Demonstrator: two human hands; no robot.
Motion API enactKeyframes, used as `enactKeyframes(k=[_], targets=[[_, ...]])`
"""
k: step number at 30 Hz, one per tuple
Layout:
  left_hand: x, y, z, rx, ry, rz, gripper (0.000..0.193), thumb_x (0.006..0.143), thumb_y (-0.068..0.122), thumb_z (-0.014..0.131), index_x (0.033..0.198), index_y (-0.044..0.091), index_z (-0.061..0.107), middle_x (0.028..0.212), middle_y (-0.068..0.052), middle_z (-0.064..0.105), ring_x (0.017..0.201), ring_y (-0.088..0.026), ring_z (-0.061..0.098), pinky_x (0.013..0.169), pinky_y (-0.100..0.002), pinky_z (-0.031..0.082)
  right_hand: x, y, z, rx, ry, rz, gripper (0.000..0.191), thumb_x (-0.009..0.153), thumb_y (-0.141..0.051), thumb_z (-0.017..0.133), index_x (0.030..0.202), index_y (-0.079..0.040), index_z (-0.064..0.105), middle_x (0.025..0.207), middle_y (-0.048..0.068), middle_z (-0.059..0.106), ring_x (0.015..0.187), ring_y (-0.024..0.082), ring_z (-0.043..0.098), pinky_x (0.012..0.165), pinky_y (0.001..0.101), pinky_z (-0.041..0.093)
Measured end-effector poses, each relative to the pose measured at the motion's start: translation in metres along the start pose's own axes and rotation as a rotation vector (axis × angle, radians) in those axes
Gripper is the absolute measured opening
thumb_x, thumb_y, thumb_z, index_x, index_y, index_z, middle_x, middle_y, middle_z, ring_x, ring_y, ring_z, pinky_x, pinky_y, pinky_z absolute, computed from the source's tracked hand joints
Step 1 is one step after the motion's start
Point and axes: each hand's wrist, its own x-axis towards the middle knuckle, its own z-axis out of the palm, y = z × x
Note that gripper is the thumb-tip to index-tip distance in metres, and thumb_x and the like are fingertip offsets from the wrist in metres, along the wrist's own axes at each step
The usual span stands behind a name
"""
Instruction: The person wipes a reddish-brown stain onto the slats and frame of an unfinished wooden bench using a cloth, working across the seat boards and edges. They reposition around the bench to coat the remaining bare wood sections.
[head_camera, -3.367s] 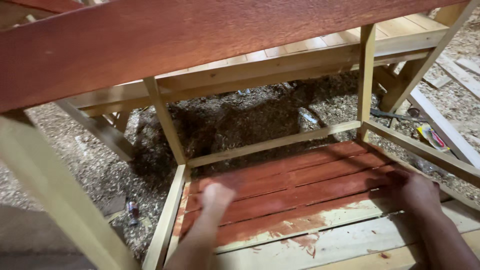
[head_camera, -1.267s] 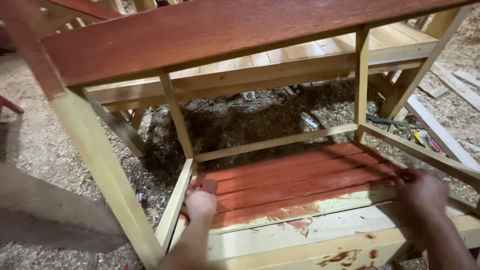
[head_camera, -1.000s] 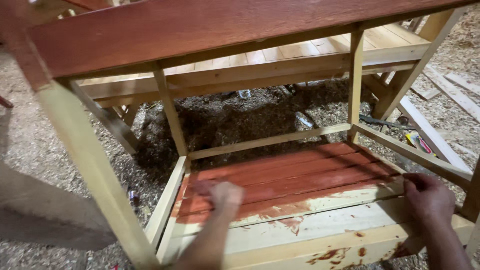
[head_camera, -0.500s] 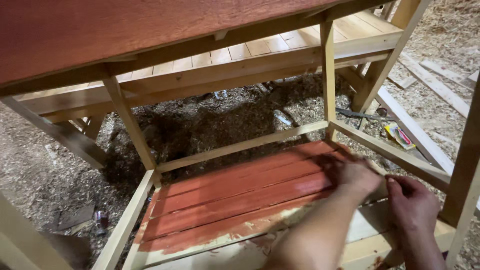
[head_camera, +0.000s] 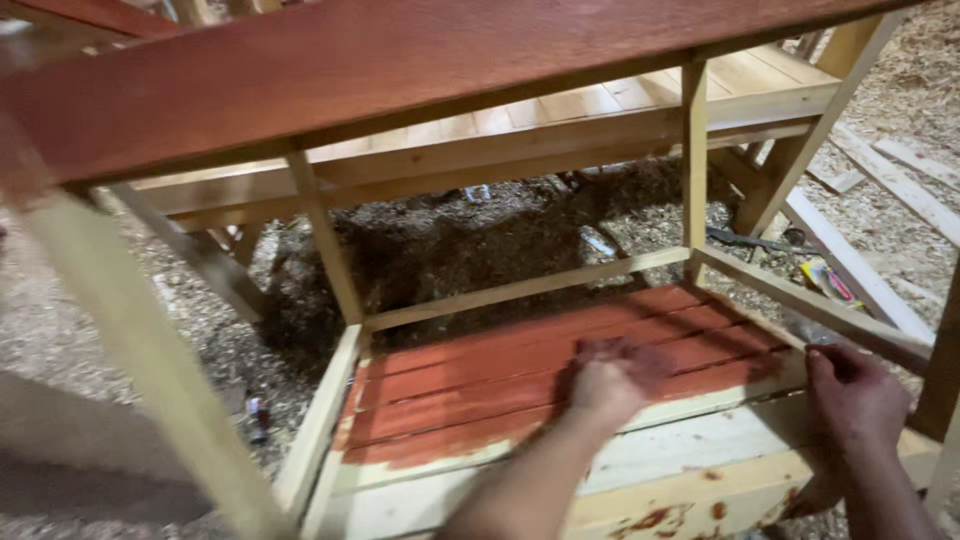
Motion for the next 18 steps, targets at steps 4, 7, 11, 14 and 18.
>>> enactKeyframes(k=[4,7,11,14,18], targets=[[-0.072,0.069,0.011,0.092,0.252,0.163,0.036,0.095,0.032,0.044,0.095,0.008,0.070,0.095,-0.017,0.071,0.103,-0.041,0.065,0.104,-0.062,0.048,0.017,0.012,0.006,-0.084,0.027,-0.092,0.021,0.104,-0.028,0.075,0.111,-0.009,0.081,0.092,0.015,0.077,0.088,0.027,0.074,0.088,0.0390,0.056],[-0.130,0.102,0.047,0.209,0.452,0.286,0.038,0.096,0.036,0.045,0.091,0.008,0.070,0.094,-0.017,0.074,0.103,-0.045,0.066,0.102,-0.062,0.049,0.018,0.012,0.010,0.051,0.052,-0.093,0.021,0.105,-0.027,0.073,0.111,-0.008,0.080,0.095,0.013,0.077,0.088,0.025,0.074,0.090,0.0375,0.056],[-0.192,0.127,0.097,2.568,0.701,-0.023,0.062,0.089,0.069,0.056,0.117,0.016,0.075,0.122,-0.012,0.071,0.121,-0.031,0.063,0.108,-0.041,0.047,0.008,0.003,0.008,0.093,0.062,-0.043,0.020,0.103,-0.025,0.073,0.112,-0.007,0.079,0.097,0.013,0.076,0.091,0.026,0.073,0.088,0.0381,0.056],[-0.186,0.132,0.121,2.685,0.710,-0.150,0.050,0.096,0.058,0.055,0.121,0.019,0.072,0.123,-0.011,0.069,0.118,-0.033,0.064,0.100,-0.049,0.048,-0.004,-0.009,0.006,0.112,0.033,-0.034,0.021,0.102,-0.025,0.073,0.114,-0.009,0.079,0.101,0.013,0.077,0.093,0.026,0.073,0.088,0.0383,0.056],[-0.162,0.126,0.110,2.662,0.698,-0.221,0.036,0.093,0.040,0.060,0.120,0.019,0.070,0.117,-0.012,0.071,0.112,-0.033,0.068,0.095,-0.049,0.052,-0.014,-0.024,0.006,0.014,0.049,-0.046,0.024,0.097,-0.028,0.074,0.113,-0.011,0.080,0.106,0.014,0.078,0.095,0.029,0.074,0.091,0.0396,0.056]])
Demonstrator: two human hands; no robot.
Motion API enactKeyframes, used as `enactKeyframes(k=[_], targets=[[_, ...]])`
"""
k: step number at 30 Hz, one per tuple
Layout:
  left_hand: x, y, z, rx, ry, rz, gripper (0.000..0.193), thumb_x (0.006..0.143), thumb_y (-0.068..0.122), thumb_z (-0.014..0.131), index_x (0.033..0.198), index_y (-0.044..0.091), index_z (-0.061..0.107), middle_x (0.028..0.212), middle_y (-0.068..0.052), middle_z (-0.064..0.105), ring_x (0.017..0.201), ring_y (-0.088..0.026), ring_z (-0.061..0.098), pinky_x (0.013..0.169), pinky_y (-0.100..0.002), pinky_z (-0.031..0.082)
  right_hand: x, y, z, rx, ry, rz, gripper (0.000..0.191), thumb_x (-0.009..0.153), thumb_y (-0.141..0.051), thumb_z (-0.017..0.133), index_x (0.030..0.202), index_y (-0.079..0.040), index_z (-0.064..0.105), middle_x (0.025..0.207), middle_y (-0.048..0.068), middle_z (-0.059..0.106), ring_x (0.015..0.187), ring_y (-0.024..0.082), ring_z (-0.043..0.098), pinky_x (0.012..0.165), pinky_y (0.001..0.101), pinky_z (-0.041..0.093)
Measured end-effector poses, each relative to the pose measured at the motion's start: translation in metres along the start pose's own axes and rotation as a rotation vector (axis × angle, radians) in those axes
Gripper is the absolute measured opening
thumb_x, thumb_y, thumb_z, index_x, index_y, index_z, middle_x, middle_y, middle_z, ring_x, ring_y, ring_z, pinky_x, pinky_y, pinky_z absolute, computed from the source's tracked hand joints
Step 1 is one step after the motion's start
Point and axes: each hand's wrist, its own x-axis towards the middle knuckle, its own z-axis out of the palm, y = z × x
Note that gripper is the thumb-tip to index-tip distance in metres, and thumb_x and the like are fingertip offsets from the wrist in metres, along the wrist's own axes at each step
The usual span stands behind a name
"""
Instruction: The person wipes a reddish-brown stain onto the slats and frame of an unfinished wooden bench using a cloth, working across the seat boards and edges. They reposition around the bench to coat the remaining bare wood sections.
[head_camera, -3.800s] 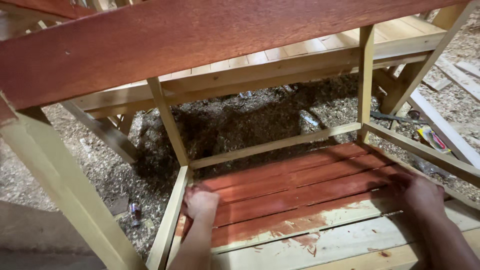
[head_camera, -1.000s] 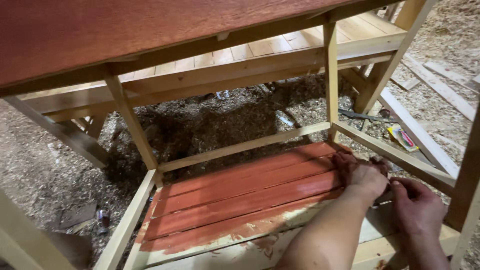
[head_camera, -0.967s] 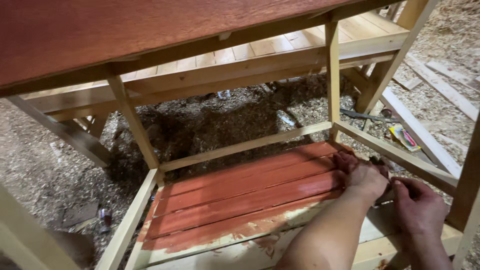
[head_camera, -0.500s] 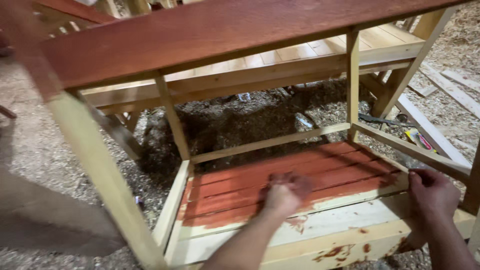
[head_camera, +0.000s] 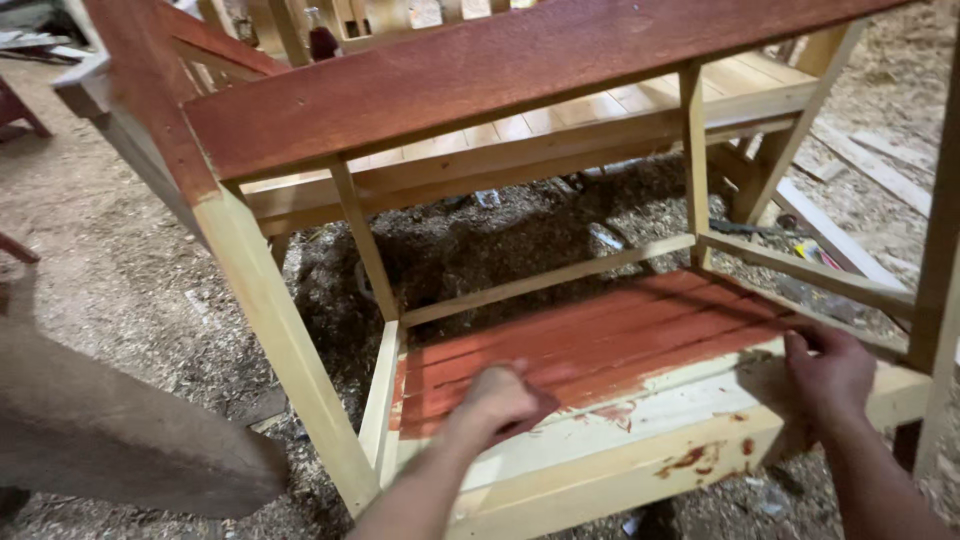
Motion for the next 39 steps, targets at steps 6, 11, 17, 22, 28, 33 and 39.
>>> enactKeyframes(k=[6,11,17,22,28,33,39], targets=[[0.025,0.008,0.080,-0.060,0.274,0.244,0.024,0.083,0.009,0.059,0.098,0.008,0.078,0.102,-0.021,0.075,0.099,-0.037,0.072,0.090,-0.048,0.056,-0.003,-0.018,0.002,-0.079,-0.004,-0.039,0.029,0.096,-0.033,0.071,0.116,-0.013,0.079,0.108,0.015,0.076,0.096,0.034,0.073,0.089,0.0429,0.057],[0.025,-0.020,0.092,-0.103,0.480,0.465,0.012,0.070,0.003,0.069,0.074,0.007,0.080,0.087,-0.023,0.074,0.087,-0.040,0.072,0.080,-0.050,0.056,-0.006,-0.029,0.002,-0.102,-0.002,-0.045,0.028,0.096,-0.033,0.069,0.112,-0.013,0.079,0.113,0.014,0.075,0.099,0.036,0.071,0.090,0.0443,0.056],[0.029,-0.002,0.083,-0.343,0.443,0.378,0.011,0.072,-0.002,0.063,0.073,0.004,0.072,0.080,-0.016,0.073,0.082,-0.033,0.074,0.073,-0.044,0.060,-0.001,-0.040,0.007,-0.181,-0.018,-0.056,0.030,0.094,-0.034,0.070,0.114,-0.014,0.079,0.115,0.014,0.074,0.099,0.038,0.070,0.088,0.0460,0.055],[0.023,0.003,0.078,-0.211,0.464,0.449,0.018,0.070,-0.007,0.061,0.073,0.004,0.075,0.085,-0.017,0.072,0.089,-0.036,0.071,0.085,-0.044,0.058,0.001,-0.044,0.008,-0.182,-0.023,-0.051,0.029,0.094,-0.034,0.070,0.113,-0.015,0.079,0.117,0.012,0.075,0.101,0.035,0.071,0.092,0.0438,0.056],[0.032,-0.015,0.040,-0.193,0.141,0.715,0.019,0.078,-0.003,0.069,0.084,0.007,0.084,0.084,-0.012,0.079,0.096,-0.028,0.072,0.118,-0.052,0.021,0.008,-0.047,0.010,-0.170,-0.037,-0.014,0.030,0.094,-0.035,0.071,0.113,-0.015,0.080,0.116,0.010,0.075,0.099,0.034,0.071,0.090,0.0438,0.055],[0.043,-0.009,0.059,-0.535,0.150,0.415,0.020,0.073,-0.006,0.064,0.078,0.007,0.078,0.081,-0.010,0.080,0.085,-0.023,0.079,0.092,-0.040,0.056,0.012,-0.042,0.015,-0.135,-0.027,0.041,0.030,0.095,-0.037,0.071,0.112,-0.013,0.079,0.110,0.012,0.075,0.095,0.034,0.072,0.089,0.0426,0.056],[0.077,0.014,0.100,-0.379,0.431,0.416,0.003,0.073,0.008,0.078,0.072,0.006,0.077,0.081,-0.018,0.075,0.078,-0.033,0.074,0.073,-0.045,0.060,0.015,-0.035,0.020,-0.145,0.033,-0.035,0.028,0.095,-0.035,0.072,0.108,-0.012,0.080,0.106,0.013,0.075,0.093,0.034,0.072,0.085,0.0433,0.057]])
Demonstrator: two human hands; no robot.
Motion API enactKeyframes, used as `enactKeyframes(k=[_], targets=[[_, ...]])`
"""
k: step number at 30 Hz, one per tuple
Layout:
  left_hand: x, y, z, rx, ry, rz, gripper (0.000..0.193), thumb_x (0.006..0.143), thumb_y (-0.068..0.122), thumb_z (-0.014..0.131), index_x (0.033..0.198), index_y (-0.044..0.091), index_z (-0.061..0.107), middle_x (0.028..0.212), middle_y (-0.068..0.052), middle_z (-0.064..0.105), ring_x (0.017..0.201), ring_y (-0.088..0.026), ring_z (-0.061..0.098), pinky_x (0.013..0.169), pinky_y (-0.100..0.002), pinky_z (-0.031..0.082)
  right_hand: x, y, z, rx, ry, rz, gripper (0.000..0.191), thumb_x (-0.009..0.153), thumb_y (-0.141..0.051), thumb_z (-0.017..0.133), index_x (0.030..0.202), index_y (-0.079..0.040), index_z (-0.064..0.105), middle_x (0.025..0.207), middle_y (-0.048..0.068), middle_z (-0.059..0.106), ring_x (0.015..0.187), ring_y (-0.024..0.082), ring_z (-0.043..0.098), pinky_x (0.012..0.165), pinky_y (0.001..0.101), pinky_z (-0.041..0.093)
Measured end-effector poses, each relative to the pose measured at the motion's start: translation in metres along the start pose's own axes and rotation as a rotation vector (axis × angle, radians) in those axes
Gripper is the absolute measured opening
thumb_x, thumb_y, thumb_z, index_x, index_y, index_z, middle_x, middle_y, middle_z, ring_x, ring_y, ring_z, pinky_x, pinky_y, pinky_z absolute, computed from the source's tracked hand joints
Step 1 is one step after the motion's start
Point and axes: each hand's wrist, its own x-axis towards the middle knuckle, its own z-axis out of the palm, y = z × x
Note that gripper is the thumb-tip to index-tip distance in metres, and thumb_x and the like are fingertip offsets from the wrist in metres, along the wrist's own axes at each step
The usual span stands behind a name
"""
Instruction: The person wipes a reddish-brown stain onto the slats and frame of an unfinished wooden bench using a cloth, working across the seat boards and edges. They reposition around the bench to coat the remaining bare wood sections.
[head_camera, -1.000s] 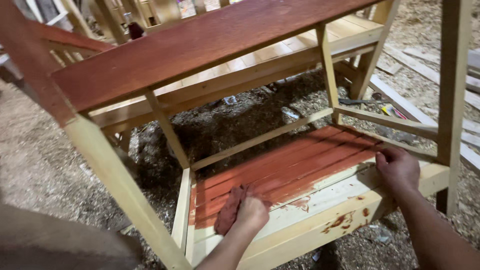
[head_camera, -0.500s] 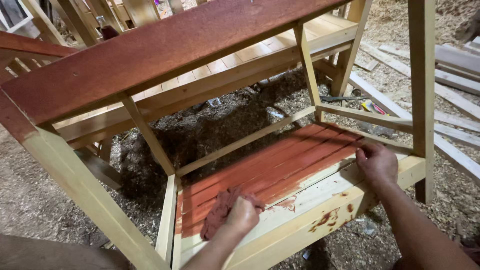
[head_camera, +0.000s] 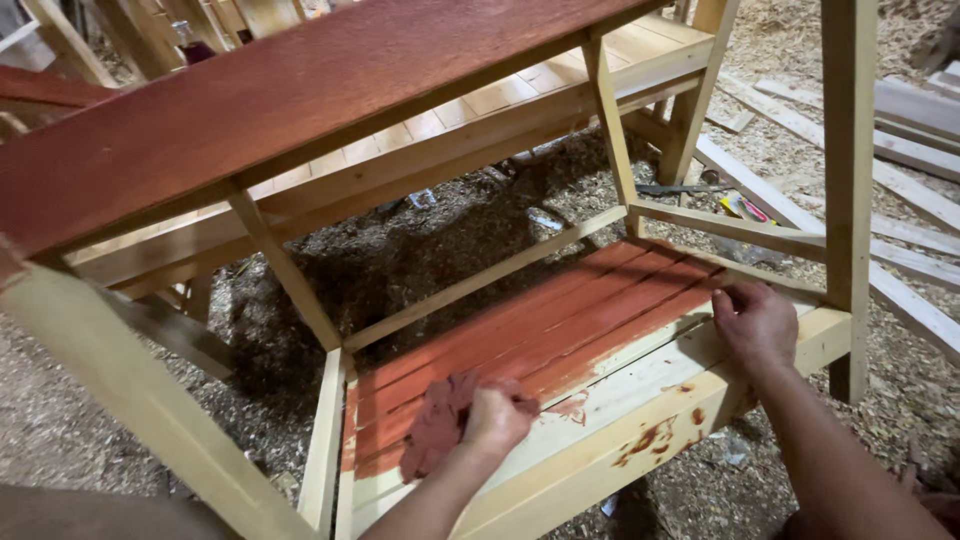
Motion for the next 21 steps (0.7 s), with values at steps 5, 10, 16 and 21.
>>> enactKeyframes(k=[5,10,16,21], targets=[[0.034,0.038,0.060,-0.012,0.016,0.153,0.005,0.069,0.005,0.071,0.068,0.007,0.075,0.079,-0.017,0.074,0.080,-0.034,0.073,0.074,-0.043,0.059,-0.003,-0.001,0.001,0.037,0.029,0.001,0.025,0.094,-0.032,0.073,0.104,-0.010,0.079,0.102,0.014,0.075,0.091,0.033,0.072,0.085,0.0426,0.057],[0.054,0.082,0.082,-0.156,-0.070,0.017,0.014,0.072,0.002,0.065,0.071,0.009,0.077,0.082,-0.017,0.074,0.082,-0.033,0.073,0.077,-0.042,0.060,-0.005,-0.008,0.000,0.046,0.022,0.016,0.025,0.092,-0.032,0.073,0.102,-0.011,0.079,0.098,0.013,0.075,0.089,0.032,0.073,0.083,0.0423,0.057],[0.073,0.110,0.088,-0.157,-0.110,0.125,0.018,0.071,-0.001,0.060,0.072,0.008,0.075,0.081,-0.017,0.075,0.082,-0.032,0.075,0.078,-0.041,0.061,-0.006,-0.024,-0.002,0.016,0.034,0.016,0.023,0.091,-0.031,0.074,0.101,-0.011,0.080,0.100,0.011,0.076,0.089,0.031,0.073,0.084,0.0414,0.057],[0.060,0.075,0.060,-0.200,-0.324,-0.034,0.017,0.076,-0.007,0.060,0.082,0.004,0.073,0.086,-0.015,0.074,0.081,-0.027,0.072,0.076,-0.037,0.062,-0.004,-0.031,-0.003,0.036,0.010,0.078,0.025,0.090,-0.032,0.073,0.103,-0.012,0.080,0.101,0.010,0.076,0.087,0.029,0.074,0.084,0.0400,0.058]])
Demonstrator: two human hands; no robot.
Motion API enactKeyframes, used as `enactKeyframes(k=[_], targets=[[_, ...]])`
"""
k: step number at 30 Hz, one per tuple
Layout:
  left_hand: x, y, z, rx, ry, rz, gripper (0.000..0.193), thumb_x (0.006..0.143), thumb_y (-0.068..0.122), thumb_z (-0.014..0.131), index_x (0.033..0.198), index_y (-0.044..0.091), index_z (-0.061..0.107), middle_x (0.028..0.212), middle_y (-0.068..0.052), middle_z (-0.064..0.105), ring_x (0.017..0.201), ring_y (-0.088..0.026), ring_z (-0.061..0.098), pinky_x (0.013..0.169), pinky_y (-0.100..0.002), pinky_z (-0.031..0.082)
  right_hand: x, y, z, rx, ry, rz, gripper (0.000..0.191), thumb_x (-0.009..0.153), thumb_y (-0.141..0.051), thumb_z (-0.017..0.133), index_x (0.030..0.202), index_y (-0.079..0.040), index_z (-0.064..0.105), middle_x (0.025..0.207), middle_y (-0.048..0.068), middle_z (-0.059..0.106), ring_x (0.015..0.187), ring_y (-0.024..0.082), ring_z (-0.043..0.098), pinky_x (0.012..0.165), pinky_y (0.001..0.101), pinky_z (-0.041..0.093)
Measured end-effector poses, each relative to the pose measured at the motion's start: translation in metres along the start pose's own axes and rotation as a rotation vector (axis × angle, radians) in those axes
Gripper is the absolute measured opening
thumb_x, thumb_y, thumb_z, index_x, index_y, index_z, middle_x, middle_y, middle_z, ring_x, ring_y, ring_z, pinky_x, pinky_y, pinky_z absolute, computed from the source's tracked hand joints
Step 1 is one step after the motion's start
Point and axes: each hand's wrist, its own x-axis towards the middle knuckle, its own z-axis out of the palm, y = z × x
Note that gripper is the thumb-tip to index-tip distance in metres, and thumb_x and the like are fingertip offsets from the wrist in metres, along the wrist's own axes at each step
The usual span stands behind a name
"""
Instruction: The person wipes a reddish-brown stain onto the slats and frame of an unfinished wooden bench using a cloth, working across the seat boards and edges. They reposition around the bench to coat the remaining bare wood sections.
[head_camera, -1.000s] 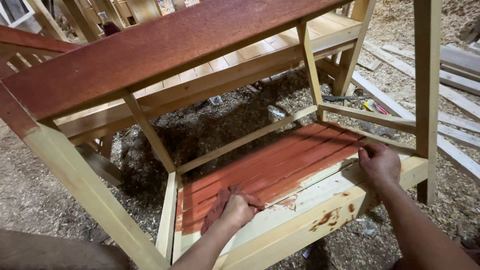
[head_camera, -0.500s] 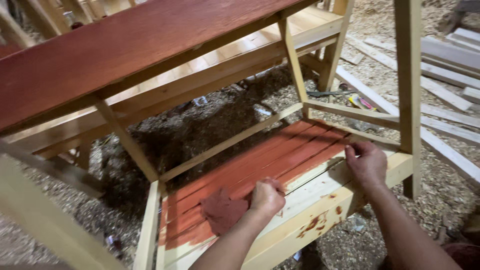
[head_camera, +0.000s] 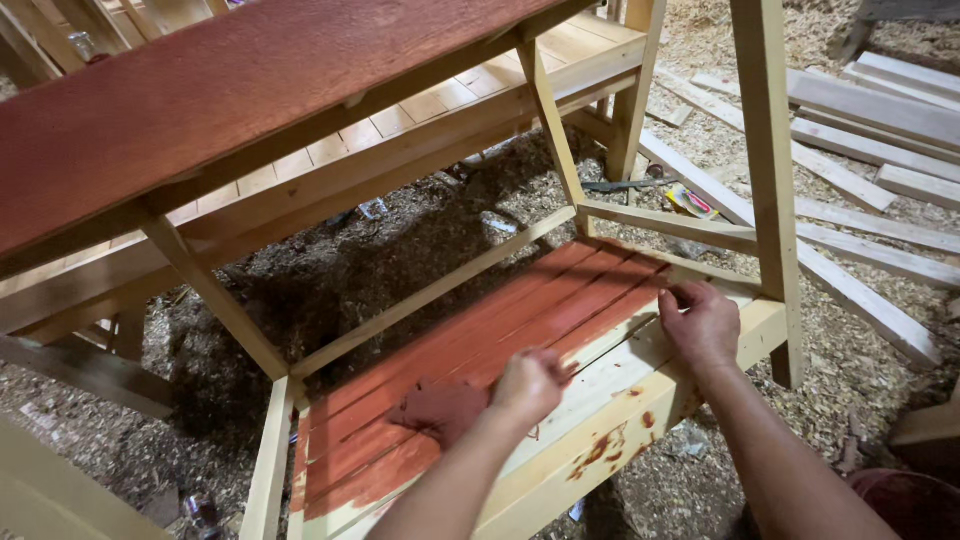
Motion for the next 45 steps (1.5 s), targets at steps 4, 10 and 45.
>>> enactKeyframes(k=[4,10,45], targets=[[-0.011,-0.036,-0.021,-0.086,-0.076,0.038,0.004,0.085,-0.003,0.067,0.083,0.000,0.069,0.082,-0.009,0.075,0.078,-0.015,0.073,0.074,-0.033,0.062,0.003,0.004,0.008,-0.024,-0.036,-0.016,0.025,0.091,-0.032,0.073,0.103,-0.012,0.081,0.101,0.009,0.076,0.087,0.029,0.074,0.084,0.0402,0.058],[0.015,-0.031,0.003,0.055,0.127,0.282,0.011,0.078,0.000,0.060,0.079,0.004,0.070,0.081,-0.016,0.072,0.077,-0.029,0.073,0.066,-0.042,0.060,0.037,0.030,-0.008,0.009,0.029,-0.112,0.025,0.091,-0.030,0.073,0.105,-0.010,0.079,0.102,0.011,0.075,0.089,0.028,0.074,0.086,0.0391,0.058],[0.181,0.148,0.149,0.025,0.091,0.258,0.015,0.090,0.011,0.062,0.098,0.008,0.074,0.114,-0.023,0.069,0.105,-0.044,0.068,0.091,-0.052,0.055,0.006,0.023,-0.018,0.056,0.268,-0.146,0.030,0.089,-0.002,0.061,0.116,-0.009,0.073,0.113,0.014,0.071,0.099,0.032,0.070,0.089,0.0399,0.056]])
